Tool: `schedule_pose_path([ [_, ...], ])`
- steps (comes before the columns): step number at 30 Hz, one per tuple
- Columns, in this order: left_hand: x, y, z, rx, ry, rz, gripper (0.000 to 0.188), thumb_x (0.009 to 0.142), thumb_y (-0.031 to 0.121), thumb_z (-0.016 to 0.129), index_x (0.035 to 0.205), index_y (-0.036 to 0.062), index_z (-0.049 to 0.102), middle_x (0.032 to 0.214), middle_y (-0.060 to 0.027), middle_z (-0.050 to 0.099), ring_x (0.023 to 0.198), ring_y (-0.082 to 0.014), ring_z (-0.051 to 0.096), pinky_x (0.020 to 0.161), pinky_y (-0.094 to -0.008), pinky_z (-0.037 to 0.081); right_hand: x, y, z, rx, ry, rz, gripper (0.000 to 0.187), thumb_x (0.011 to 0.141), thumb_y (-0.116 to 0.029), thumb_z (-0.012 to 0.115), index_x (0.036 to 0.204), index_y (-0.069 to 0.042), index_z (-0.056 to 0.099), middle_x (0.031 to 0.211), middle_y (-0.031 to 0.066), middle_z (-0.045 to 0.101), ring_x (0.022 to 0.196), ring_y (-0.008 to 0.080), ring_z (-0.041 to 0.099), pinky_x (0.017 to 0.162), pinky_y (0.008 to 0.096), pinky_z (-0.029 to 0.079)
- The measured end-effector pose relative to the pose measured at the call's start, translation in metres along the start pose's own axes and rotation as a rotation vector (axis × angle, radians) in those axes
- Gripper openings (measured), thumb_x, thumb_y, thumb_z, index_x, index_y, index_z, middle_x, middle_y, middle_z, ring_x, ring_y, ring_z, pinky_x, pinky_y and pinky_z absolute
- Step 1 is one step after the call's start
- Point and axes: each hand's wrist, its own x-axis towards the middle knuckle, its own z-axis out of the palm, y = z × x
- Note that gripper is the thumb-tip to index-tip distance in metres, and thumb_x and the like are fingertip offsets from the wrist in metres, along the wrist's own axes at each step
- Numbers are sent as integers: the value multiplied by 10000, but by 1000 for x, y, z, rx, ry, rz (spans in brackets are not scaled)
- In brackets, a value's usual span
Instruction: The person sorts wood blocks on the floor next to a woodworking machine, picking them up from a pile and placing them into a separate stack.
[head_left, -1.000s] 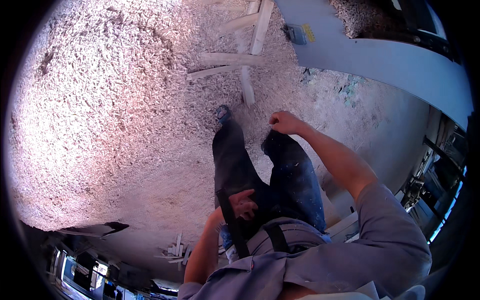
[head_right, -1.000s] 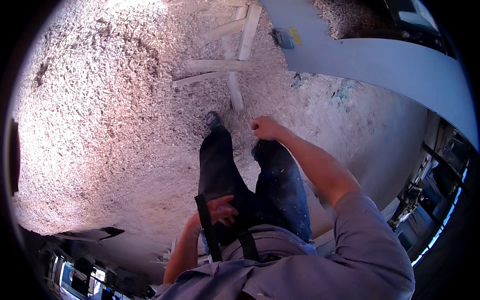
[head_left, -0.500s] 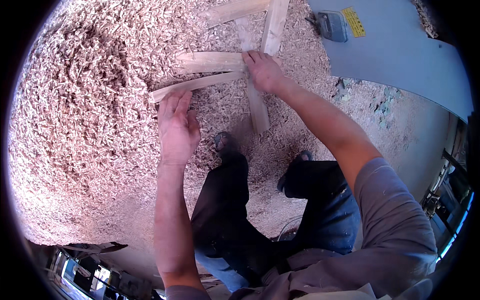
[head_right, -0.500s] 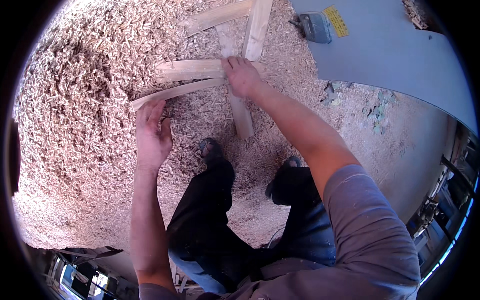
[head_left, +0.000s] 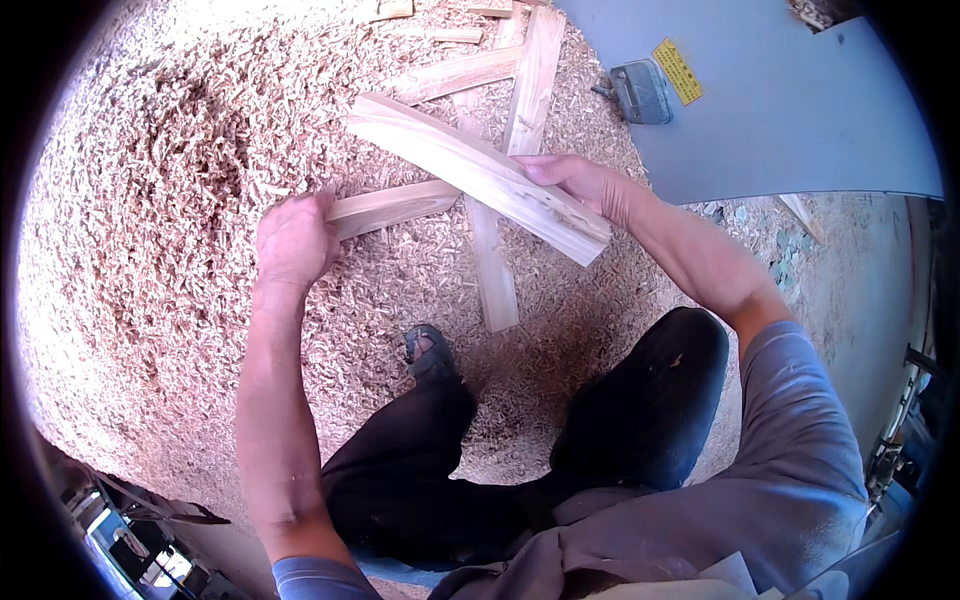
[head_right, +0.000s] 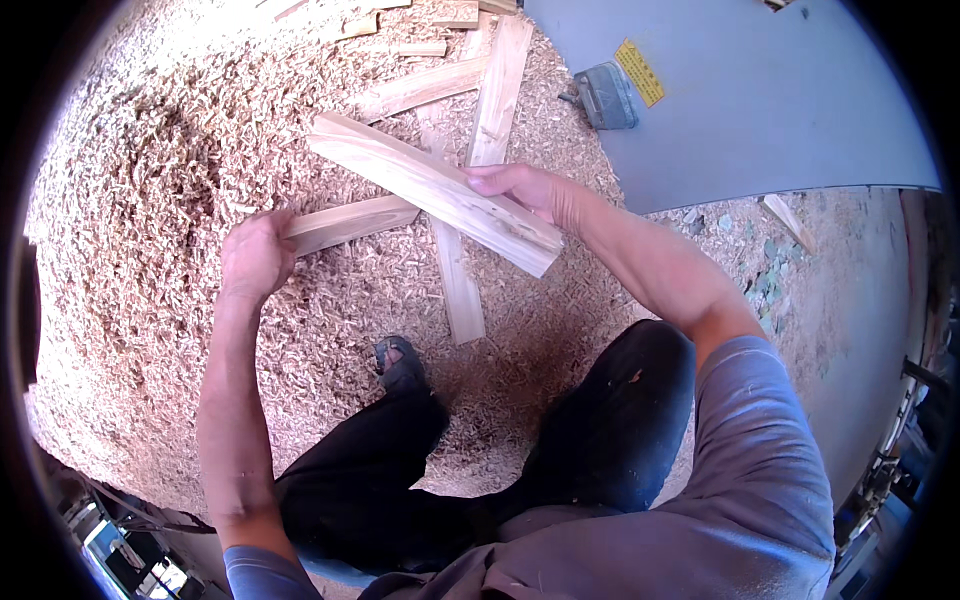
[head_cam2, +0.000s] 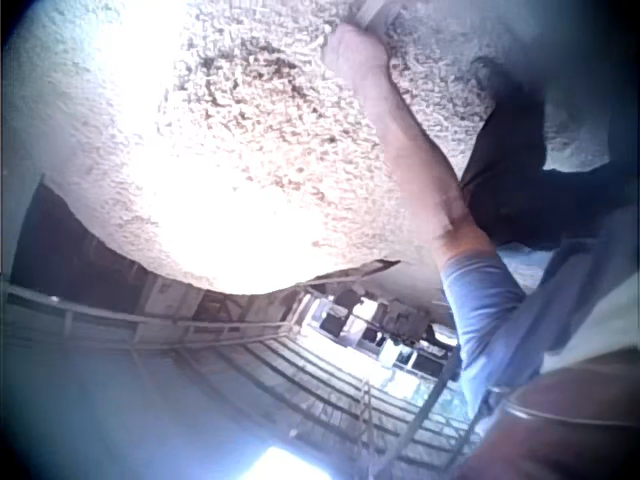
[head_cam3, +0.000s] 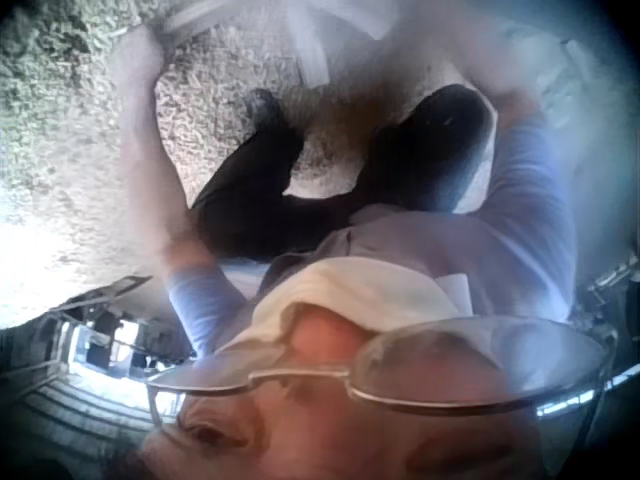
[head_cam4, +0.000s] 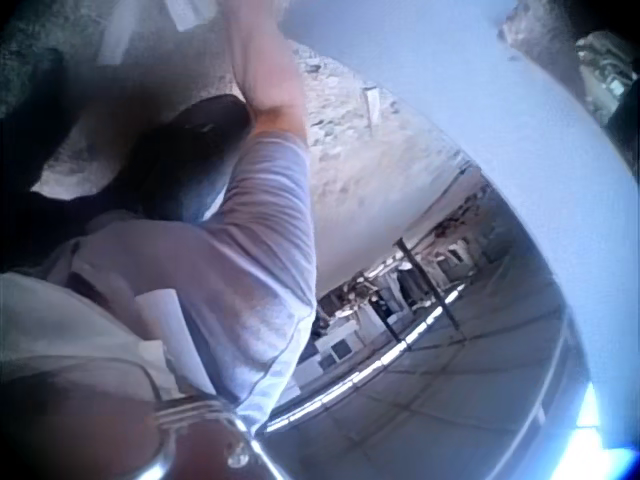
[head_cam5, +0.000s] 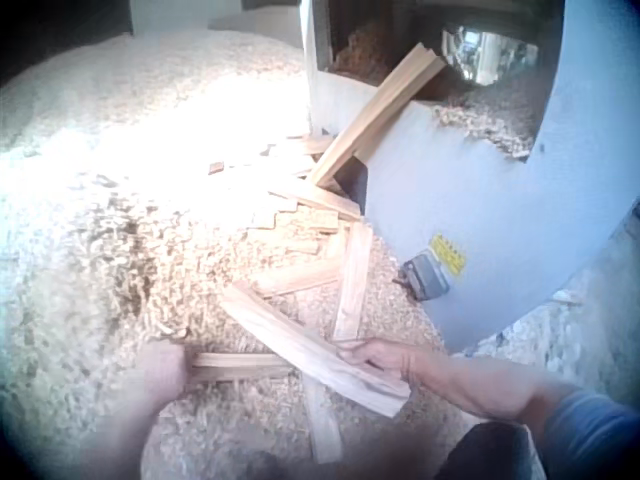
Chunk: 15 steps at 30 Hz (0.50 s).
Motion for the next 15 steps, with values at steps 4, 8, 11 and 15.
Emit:
schedule_pose_path([
  [4,-16,-9,-49,-115,48,-71,424,805,98,759,1226,60,728,1045,-190,759,930,-323,740,902,-405,556,-48,-6,25,-73,41,-122,712,862,-175,705,1502,11,456,1279,148,667,1073,197,692,948,314,549],
  [8,-28,-7,-60,-522,8,-235,322,840,62,732,1154,-9,743,944,-163,770,733,-210,725,680,-364,583,-66,21,-5,126,65,-232,654,859,-170,709,1445,39,505,1164,168,706,1053,220,702,935,329,554],
  [11,-33,14,-46,-1053,-22,-350,362,890,-3,683,1246,-69,670,964,-189,760,712,-207,720,635,-335,587,-84,22,3,68,214,-241,572,888,-173,689,1397,46,545,1148,179,707,1030,232,710,923,349,560],
  [15,-38,92,-42,-1358,-189,-466,400,955,50,634,1326,-93,595,1003,-196,747,751,-234,727,664,-331,607,-86,41,21,328,124,-221,525,932,-177,668,1367,85,536,1196,191,682,1044,276,704,943,404,566],
])
